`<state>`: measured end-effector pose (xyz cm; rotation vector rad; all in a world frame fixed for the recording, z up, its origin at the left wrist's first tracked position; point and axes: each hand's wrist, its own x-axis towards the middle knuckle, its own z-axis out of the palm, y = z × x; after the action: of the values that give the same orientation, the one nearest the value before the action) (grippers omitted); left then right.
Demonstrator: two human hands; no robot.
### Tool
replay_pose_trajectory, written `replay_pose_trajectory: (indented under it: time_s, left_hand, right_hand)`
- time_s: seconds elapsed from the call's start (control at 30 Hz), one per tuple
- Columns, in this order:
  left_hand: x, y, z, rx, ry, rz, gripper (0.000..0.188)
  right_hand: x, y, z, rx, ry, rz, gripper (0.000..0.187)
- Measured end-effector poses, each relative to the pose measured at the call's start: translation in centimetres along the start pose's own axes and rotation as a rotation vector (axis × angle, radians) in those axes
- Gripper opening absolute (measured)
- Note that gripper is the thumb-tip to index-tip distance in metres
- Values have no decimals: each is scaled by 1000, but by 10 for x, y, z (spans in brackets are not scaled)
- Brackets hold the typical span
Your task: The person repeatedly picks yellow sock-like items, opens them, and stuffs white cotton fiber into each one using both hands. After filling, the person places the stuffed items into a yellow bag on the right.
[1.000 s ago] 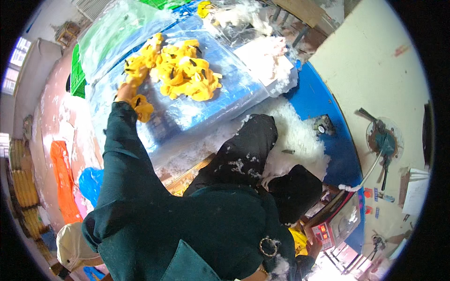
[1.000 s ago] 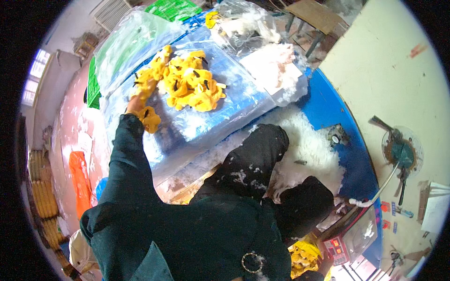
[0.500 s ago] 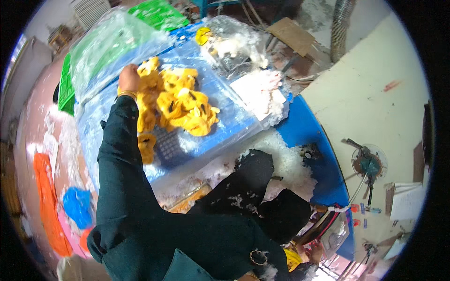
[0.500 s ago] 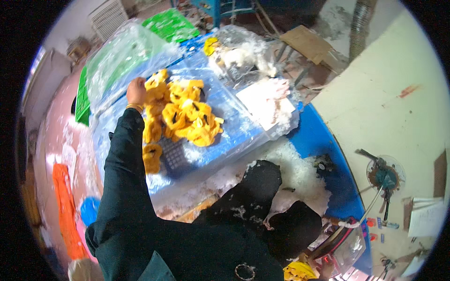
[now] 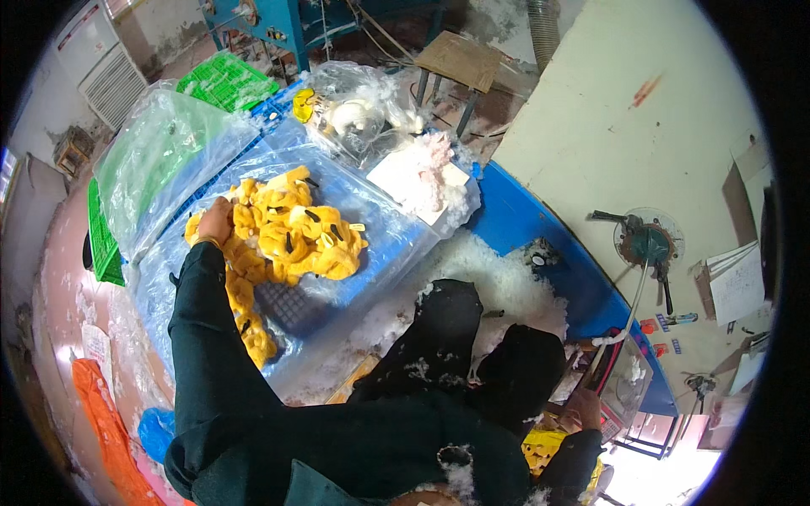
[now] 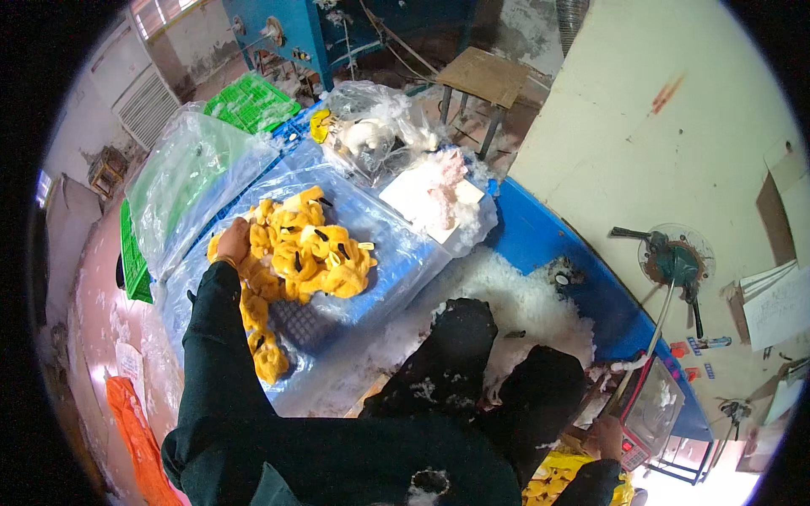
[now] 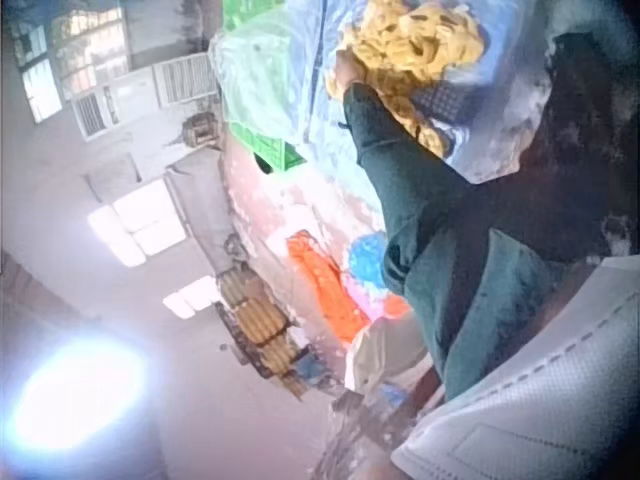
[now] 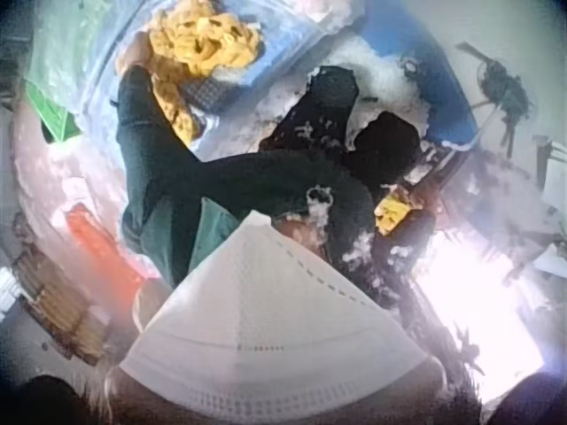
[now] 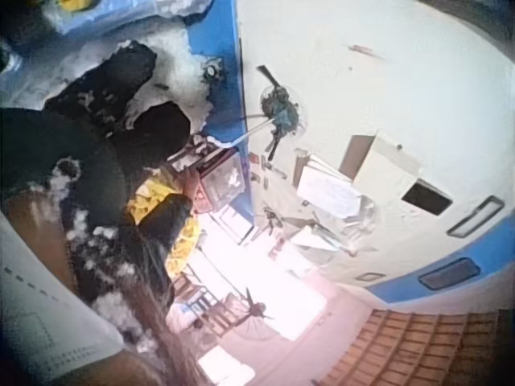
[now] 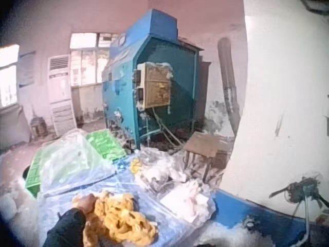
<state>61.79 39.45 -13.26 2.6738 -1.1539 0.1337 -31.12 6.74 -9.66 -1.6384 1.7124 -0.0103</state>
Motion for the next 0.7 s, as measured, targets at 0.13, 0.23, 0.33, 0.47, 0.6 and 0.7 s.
replay_pose_trajectory:
  time_s: [0.13,0.23,0.33,0.47,0.6,0.7]
  left_hand:
    - [3,24,-47,-167,224,-108,14]
    - [29,75,-89,-240,285,91,12]
    - [27,202,-131,-674,43,228,17]
    - [-3,372,-141,-963,-557,300,12]
    - [-51,493,-122,-1030,-852,480,16]
    - [-79,554,-113,-1028,-847,641,14]
  right_hand:
    - [5,-35,7,329,101,21,23]
    - [22,-57,0,214,111,-159,29]
    - [14,-157,19,246,28,-440,28]
    - [-30,-296,47,627,-238,-827,31]
    - [-45,-345,52,530,-224,-1049,30]
    - [-5,-291,45,430,-353,-914,23]
